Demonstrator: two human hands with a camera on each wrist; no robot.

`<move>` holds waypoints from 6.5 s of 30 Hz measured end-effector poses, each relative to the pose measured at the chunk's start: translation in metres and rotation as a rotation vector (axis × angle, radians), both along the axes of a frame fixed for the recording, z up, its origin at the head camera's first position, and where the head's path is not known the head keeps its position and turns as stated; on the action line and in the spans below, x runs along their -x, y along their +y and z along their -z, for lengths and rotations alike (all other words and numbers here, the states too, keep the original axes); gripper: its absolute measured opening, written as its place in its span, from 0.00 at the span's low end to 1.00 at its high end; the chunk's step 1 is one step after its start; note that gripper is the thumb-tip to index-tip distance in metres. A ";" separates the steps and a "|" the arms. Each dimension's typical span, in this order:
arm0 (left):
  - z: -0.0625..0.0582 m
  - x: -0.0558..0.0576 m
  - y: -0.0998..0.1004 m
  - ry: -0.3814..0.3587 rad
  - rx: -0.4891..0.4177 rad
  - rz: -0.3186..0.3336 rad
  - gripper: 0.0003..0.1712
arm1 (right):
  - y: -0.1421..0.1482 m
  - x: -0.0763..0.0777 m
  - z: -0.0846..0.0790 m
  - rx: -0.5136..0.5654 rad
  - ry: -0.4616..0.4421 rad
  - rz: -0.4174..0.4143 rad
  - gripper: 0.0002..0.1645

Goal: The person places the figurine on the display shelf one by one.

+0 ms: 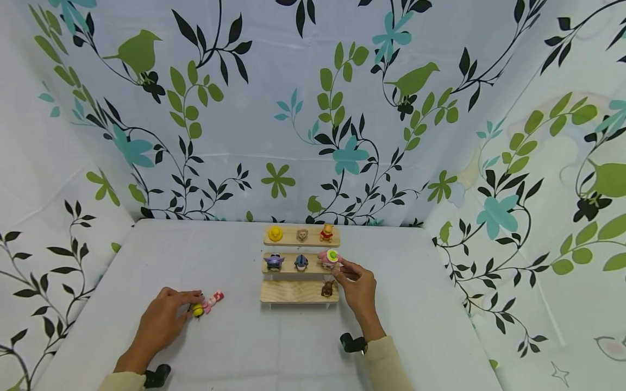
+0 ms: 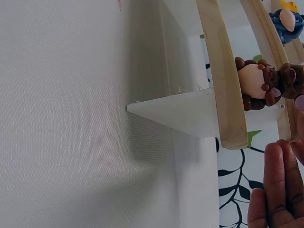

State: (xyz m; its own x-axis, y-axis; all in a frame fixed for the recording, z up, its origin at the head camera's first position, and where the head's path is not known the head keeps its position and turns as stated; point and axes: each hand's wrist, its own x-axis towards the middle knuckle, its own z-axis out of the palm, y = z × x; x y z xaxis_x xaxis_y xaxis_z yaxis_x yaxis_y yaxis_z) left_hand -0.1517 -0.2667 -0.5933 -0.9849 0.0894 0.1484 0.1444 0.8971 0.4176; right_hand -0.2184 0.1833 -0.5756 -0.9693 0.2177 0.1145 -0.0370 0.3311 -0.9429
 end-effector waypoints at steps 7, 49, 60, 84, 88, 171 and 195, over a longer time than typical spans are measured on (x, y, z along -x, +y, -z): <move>0.005 0.002 0.002 0.027 0.046 -0.025 0.28 | -0.001 0.001 0.002 -0.030 -0.006 0.011 0.22; -0.041 0.020 0.045 0.141 -0.326 -0.037 0.13 | 0.000 0.002 0.001 -0.023 -0.001 0.008 0.22; -0.048 0.023 0.061 0.205 -0.289 -0.033 0.17 | 0.000 0.002 0.002 -0.033 -0.004 0.007 0.23; -0.086 0.043 0.127 0.074 -0.195 0.275 0.16 | -0.001 0.002 0.003 -0.045 -0.001 0.020 0.22; -0.092 0.045 0.139 0.076 -0.141 0.323 0.14 | -0.001 0.003 0.003 -0.034 0.002 0.011 0.22; -0.104 0.059 0.176 0.272 0.161 0.529 0.21 | -0.001 0.005 0.003 -0.065 0.015 0.013 0.23; -0.081 0.033 0.050 0.162 0.059 0.148 0.19 | 0.000 0.006 0.006 -0.059 0.027 0.010 0.23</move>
State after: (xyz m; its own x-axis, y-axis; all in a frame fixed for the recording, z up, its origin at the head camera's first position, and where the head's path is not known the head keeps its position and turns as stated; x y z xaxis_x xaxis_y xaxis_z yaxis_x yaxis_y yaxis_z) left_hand -0.1849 -0.2166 -0.5126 -0.9241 0.2442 0.2938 0.3369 0.8835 0.3254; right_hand -0.2246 0.1833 -0.5816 -0.9635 0.2194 0.1531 -0.0584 0.3861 -0.9206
